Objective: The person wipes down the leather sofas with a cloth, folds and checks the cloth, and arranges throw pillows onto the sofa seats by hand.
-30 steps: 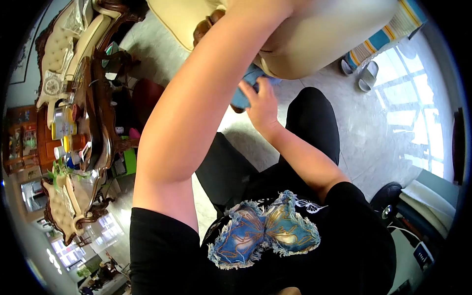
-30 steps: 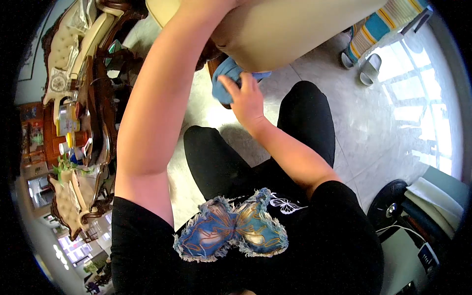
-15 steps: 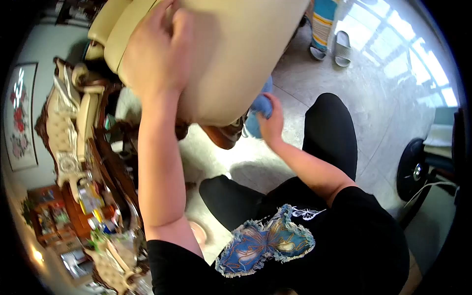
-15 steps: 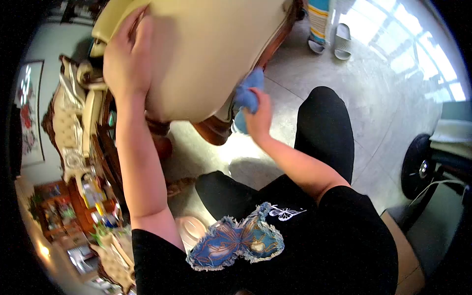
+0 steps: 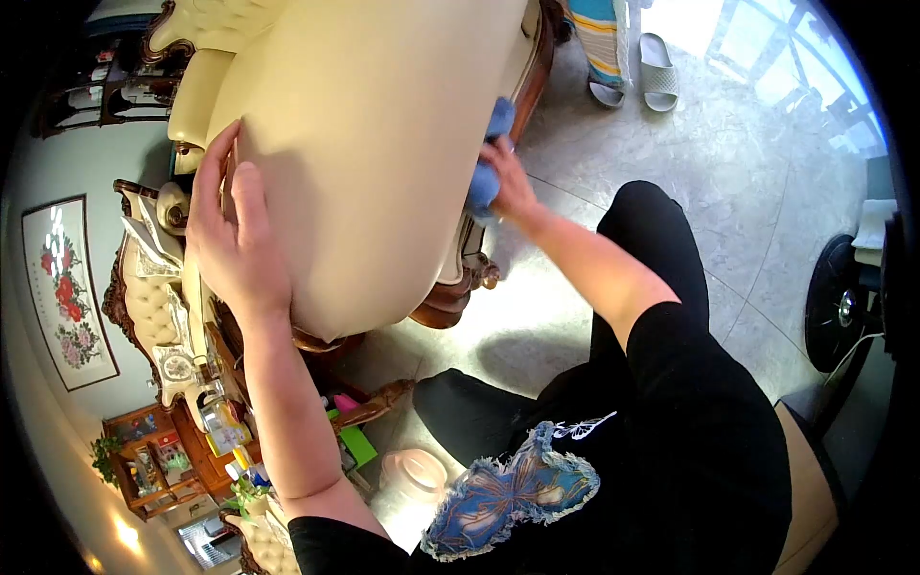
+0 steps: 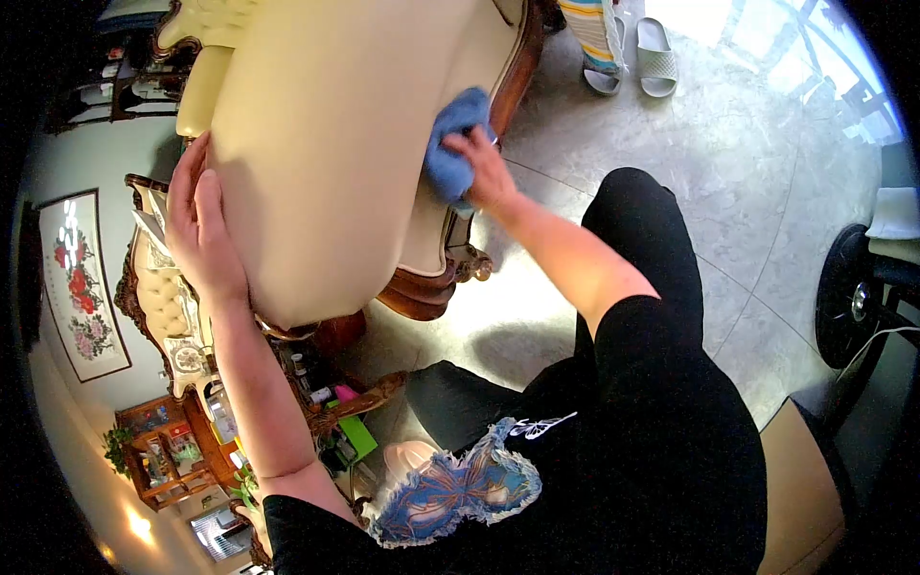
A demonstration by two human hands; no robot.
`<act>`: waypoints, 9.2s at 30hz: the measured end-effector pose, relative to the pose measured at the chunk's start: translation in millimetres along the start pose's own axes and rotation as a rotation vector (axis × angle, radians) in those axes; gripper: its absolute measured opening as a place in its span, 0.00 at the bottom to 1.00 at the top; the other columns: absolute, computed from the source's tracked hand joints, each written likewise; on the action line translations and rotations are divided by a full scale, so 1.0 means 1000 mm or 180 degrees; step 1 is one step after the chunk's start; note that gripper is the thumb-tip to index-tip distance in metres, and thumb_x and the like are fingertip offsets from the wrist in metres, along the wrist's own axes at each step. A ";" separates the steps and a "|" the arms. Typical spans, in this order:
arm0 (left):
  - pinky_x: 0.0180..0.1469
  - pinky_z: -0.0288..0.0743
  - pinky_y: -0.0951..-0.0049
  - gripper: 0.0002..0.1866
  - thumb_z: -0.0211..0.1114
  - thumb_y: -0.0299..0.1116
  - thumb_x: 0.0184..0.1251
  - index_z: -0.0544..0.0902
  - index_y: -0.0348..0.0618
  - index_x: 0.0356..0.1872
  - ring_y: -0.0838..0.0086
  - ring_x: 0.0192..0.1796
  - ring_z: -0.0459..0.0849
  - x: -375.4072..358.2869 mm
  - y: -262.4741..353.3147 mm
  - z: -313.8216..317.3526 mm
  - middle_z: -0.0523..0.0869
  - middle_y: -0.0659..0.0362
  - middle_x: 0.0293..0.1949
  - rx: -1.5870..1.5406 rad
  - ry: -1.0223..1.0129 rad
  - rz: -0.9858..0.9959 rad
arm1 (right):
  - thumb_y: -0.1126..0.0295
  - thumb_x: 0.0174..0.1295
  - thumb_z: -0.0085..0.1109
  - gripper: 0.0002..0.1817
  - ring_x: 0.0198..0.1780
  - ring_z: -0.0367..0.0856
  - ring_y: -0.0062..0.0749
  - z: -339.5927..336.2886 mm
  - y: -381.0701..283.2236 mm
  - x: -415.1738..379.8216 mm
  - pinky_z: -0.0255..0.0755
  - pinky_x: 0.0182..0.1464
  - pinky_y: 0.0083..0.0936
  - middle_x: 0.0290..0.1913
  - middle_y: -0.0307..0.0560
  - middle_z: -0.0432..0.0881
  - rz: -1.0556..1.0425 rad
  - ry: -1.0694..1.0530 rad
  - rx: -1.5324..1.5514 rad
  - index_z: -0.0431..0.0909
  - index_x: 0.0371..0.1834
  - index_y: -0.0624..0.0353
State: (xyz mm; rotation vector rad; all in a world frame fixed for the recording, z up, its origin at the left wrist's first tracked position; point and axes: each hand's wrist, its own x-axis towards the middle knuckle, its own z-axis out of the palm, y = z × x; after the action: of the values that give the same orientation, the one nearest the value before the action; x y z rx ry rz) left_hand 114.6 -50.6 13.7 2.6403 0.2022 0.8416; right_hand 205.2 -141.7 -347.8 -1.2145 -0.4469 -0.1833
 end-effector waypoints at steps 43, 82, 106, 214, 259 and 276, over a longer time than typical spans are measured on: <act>0.70 0.67 0.62 0.27 0.46 0.38 0.73 0.75 0.28 0.64 0.61 0.65 0.78 0.004 0.010 0.001 0.81 0.46 0.61 0.0218 -0.0118 -0.0123 | 0.77 0.65 0.57 0.25 0.59 0.77 0.45 -0.113 0.187 0.137 0.68 0.63 0.33 0.58 0.52 0.82 0.1567 0.1502 -0.0708 0.74 0.67 0.55; 0.54 0.78 0.60 0.23 0.58 0.49 0.70 0.85 0.47 0.57 0.54 0.50 0.86 -0.009 -0.001 -0.003 0.88 0.49 0.48 0.0927 0.0430 0.0329 | 0.74 0.63 0.60 0.19 0.47 0.86 0.35 0.050 -0.138 -0.075 0.79 0.51 0.33 0.46 0.50 0.88 0.2238 -0.0766 0.0171 0.79 0.58 0.64; 0.64 0.73 0.61 0.20 0.60 0.37 0.67 0.83 0.45 0.58 0.56 0.59 0.82 -0.001 0.018 -0.009 0.86 0.52 0.56 0.0866 0.0165 0.0009 | 0.68 0.62 0.60 0.15 0.38 0.88 0.41 -0.103 -0.054 0.194 0.84 0.44 0.37 0.42 0.52 0.87 0.1924 0.0665 0.1849 0.80 0.50 0.63; 0.42 0.82 0.54 0.16 0.57 0.41 0.64 0.86 0.39 0.30 0.50 0.34 0.87 -0.012 0.009 -0.007 0.87 0.44 0.29 0.0536 0.0904 0.0246 | 0.71 0.47 0.69 0.34 0.41 0.84 0.62 0.082 -0.156 -0.169 0.79 0.47 0.42 0.47 0.70 0.83 -0.0461 -0.2402 -0.3008 0.75 0.63 0.55; 0.57 0.77 0.57 0.19 0.58 0.40 0.67 0.84 0.43 0.54 0.54 0.51 0.85 -0.007 0.007 -0.002 0.88 0.49 0.50 0.0756 0.0680 0.0292 | 0.72 0.51 0.70 0.25 0.52 0.83 0.42 -0.031 -0.369 0.014 0.72 0.60 0.36 0.50 0.52 0.84 -0.1592 0.0355 -0.1167 0.81 0.54 0.66; 0.55 0.78 0.61 0.15 0.62 0.35 0.62 0.86 0.39 0.46 0.58 0.49 0.86 -0.006 0.009 -0.006 0.89 0.53 0.47 0.0682 0.0946 0.0259 | 0.58 0.52 0.73 0.35 0.72 0.68 0.55 -0.051 -0.239 0.270 0.63 0.73 0.41 0.66 0.56 0.77 -0.1051 -0.0404 -0.2704 0.77 0.66 0.50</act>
State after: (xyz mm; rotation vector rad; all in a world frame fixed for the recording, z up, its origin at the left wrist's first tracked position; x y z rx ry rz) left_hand 106.4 -58.7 18.3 2.7212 0.2761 1.3067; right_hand 371.0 -245.1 -40.7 -1.9843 -0.7157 -0.6258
